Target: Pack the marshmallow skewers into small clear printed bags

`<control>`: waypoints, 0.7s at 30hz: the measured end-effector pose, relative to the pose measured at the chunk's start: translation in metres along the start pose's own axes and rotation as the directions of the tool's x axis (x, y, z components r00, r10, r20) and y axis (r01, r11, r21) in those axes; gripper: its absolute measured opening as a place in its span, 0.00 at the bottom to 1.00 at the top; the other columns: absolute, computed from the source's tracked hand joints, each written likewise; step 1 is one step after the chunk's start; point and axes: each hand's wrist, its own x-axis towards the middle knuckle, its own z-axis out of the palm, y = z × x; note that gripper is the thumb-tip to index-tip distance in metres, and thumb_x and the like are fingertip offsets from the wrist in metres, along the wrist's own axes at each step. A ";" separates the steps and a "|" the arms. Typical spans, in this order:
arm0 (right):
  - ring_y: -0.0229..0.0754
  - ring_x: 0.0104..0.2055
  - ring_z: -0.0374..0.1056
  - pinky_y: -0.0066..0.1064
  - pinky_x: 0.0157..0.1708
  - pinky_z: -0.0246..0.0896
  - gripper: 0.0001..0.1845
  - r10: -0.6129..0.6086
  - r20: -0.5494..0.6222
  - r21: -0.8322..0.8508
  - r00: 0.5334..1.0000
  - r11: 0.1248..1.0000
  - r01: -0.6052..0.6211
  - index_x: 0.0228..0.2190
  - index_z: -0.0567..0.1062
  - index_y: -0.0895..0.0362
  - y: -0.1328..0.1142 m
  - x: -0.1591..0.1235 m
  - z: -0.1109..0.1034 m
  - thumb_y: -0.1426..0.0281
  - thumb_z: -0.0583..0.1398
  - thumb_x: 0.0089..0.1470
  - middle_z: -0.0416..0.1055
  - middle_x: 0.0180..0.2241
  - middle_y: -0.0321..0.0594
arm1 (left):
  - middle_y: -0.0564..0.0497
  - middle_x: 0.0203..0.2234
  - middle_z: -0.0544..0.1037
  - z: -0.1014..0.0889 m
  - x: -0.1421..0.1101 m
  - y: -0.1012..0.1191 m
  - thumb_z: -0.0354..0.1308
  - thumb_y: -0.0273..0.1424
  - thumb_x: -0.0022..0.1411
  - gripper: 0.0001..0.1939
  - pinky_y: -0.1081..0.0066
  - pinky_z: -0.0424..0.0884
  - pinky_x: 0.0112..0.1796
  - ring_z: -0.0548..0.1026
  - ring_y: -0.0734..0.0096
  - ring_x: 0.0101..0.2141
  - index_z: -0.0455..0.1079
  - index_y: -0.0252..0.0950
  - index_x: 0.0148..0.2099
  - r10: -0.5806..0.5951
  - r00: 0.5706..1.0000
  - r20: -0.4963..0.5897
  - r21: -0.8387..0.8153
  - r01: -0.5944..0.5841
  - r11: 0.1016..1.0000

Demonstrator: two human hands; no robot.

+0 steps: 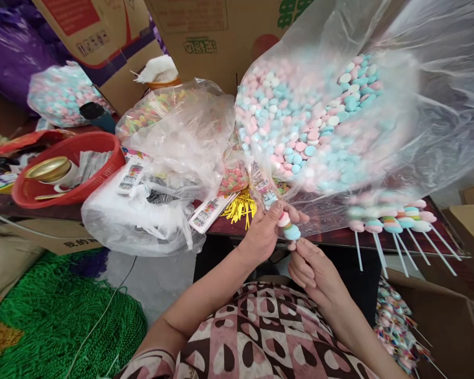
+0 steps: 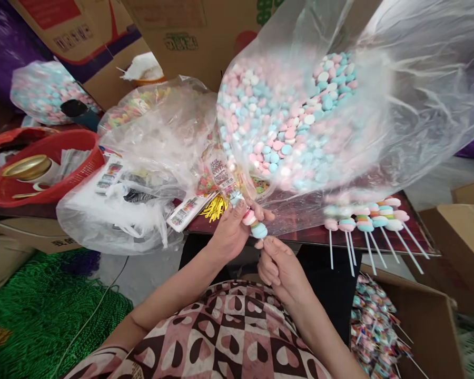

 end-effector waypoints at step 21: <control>0.29 0.15 0.53 0.23 0.16 0.46 0.16 -0.349 -0.188 -0.422 0.918 0.873 0.246 0.32 0.76 0.56 -0.003 -0.003 -0.005 0.55 0.64 0.56 0.61 0.14 0.27 | 0.52 0.24 0.77 -0.002 0.013 0.022 0.55 0.35 0.66 0.12 0.66 0.74 0.42 0.79 0.68 0.32 0.70 0.35 0.31 0.020 0.986 -0.164 -0.298 -0.068 0.952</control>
